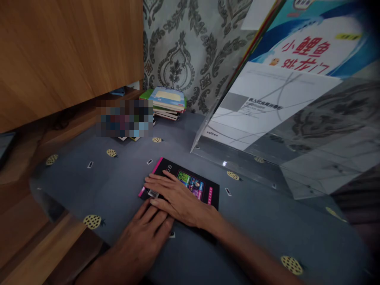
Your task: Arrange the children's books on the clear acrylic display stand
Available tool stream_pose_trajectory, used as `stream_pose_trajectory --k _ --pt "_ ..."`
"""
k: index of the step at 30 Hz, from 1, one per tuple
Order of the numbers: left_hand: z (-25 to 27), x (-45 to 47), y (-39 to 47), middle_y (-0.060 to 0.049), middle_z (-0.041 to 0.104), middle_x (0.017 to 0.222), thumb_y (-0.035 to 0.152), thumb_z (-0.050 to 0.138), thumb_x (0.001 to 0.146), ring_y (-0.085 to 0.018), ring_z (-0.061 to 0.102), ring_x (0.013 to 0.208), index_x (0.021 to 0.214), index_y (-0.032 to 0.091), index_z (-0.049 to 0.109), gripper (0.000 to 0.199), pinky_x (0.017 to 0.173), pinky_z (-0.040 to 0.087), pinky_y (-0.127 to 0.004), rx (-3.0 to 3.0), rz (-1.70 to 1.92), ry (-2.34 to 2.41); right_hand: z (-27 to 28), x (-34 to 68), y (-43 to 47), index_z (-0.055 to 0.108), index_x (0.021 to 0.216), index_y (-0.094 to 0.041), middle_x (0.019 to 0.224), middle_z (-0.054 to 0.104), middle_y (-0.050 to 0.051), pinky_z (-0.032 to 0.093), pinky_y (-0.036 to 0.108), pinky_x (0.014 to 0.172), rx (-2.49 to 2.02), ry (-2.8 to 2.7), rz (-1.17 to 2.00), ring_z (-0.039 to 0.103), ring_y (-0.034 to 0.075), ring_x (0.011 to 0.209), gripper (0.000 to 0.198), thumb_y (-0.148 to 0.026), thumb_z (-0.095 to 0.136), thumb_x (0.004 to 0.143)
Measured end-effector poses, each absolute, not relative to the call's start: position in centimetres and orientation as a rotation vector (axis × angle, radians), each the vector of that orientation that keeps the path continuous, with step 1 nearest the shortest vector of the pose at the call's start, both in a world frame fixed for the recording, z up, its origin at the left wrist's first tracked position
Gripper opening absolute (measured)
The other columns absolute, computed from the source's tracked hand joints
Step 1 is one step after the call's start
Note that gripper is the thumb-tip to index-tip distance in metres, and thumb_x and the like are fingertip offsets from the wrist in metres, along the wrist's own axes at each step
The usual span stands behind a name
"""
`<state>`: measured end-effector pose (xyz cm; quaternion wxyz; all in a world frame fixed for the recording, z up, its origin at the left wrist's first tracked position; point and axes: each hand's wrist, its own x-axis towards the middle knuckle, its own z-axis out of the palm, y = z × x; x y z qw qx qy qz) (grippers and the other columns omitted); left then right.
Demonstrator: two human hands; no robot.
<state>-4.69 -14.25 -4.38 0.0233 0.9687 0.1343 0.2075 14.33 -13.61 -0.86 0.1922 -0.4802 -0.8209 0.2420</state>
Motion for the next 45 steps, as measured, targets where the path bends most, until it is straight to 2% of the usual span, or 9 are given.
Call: stream_pose_trajectory --k 7,12,18,21,24,26,29,36,45 --pt "-5.3 -4.6 -14.0 -0.011 0.065 0.132 0.013 0.045 0.097 -0.026 0.054 0.129 0.134 0.011 0.055 0.038 0.112 0.042 -0.047 3.03 0.754 0.4 -2.6 15.6 -11.9 0.053 0.143 -0.018 0.149 0.054 0.01 0.024 0.051 0.123 -1.475 -2.273 0.456 0.041 0.021 0.145 0.053 -0.05 0.033 0.106" --pt "-5.8 -4.8 -14.2 -0.01 0.064 0.135 0.014 0.044 0.098 -0.025 0.052 0.132 0.135 0.012 0.055 0.039 0.112 0.043 -0.047 3.041 0.758 0.422 -2.8 16.4 -11.3 0.051 0.144 -0.013 0.153 0.048 0.014 0.027 0.052 0.122 -1.576 -2.224 0.354 0.038 0.023 0.146 0.051 -0.045 0.037 0.106" --pt "-4.4 -4.4 -12.5 -0.009 0.068 0.127 0.015 0.042 0.099 -0.023 0.061 0.119 0.129 0.017 0.058 0.034 0.101 0.052 -0.043 3.018 0.654 0.397 -3.2 16.2 -11.1 0.051 0.144 -0.014 0.153 0.048 0.015 0.029 0.052 0.121 -1.63 -2.239 0.258 0.037 0.024 0.147 0.049 -0.041 0.04 0.105" --pt "-3.1 -3.7 -10.1 -0.011 0.068 0.124 0.017 0.039 0.1 -0.025 0.063 0.116 0.127 0.017 0.058 0.032 0.097 0.055 -0.044 2.998 0.589 0.418 -3.3 16.0 -11.2 0.05 0.145 -0.015 0.153 0.048 0.014 0.028 0.052 0.122 -1.647 -2.274 0.206 0.036 0.022 0.147 0.043 -0.027 0.039 0.105" --pt "-2.2 -2.5 -8.2 -0.009 0.068 0.116 0.017 0.038 0.101 -0.024 0.065 0.108 0.112 0.018 0.061 0.026 0.091 0.058 -0.042 2.979 0.553 0.409 -3.1 16.0 -11.4 0.046 0.147 -0.01 0.155 0.045 0.016 0.026 0.049 0.123 -1.67 -2.309 0.204 0.034 0.022 0.148 0.049 -0.011 0.04 0.098" --pt "-1.9 -1.7 -7.7 -0.009 0.068 0.11 0.015 0.038 0.1 -0.024 0.067 0.099 0.103 0.018 0.061 0.023 0.084 0.061 -0.04 3.016 0.514 0.408 -3.0 16.2 -11.6 0.044 0.148 -0.009 0.156 0.044 0.016 0.025 0.048 0.123 -1.683 -2.306 0.202 0.033 0.023 0.149 0.053 -0.008 0.044 0.094" --pt "-2.1 -1.3 -7.8 -0.01 0.067 0.108 0.011 0.038 0.098 -0.025 0.067 0.097 0.102 0.017 0.059 0.022 0.081 0.062 -0.041 3.11 0.516 0.415 -2.9 16.3 -12.1 0.044 0.148 -0.011 0.156 0.044 0.015 0.027 0.048 0.123 -1.707 -2.271 0.177 0.034 0.023 0.148 0.052 -0.01 0.044 0.096" --pt "-3.3 -1.5 -7.9 -0.012 0.068 0.114 0.011 0.037 0.1 -0.026 0.066 0.107 0.108 0.016 0.058 0.023 0.086 0.062 -0.04 3.241 0.623 0.39 -3.0 18.2 -15.2 0.047 0.145 -0.005 0.155 0.044 0.018 0.029 0.048 0.122 -1.818 -2.157 0.149 0.034 0.026 0.148 0.047 -0.027 0.041 0.104" --pt "-3.5 -1.7 -7.8 -0.013 0.068 0.117 0.01 0.034 0.099 -0.027 0.066 0.11 0.114 0.016 0.059 0.031 0.088 0.061 -0.043 3.236 0.609 0.374 -4.1 22.9 -22.5 0.043 0.151 -0.018 0.157 0.042 0.012 0.032 0.054 0.121 -1.916 -1.923 0.142 0.036 0.025 0.147 0.049 -0.034 0.038 0.105"
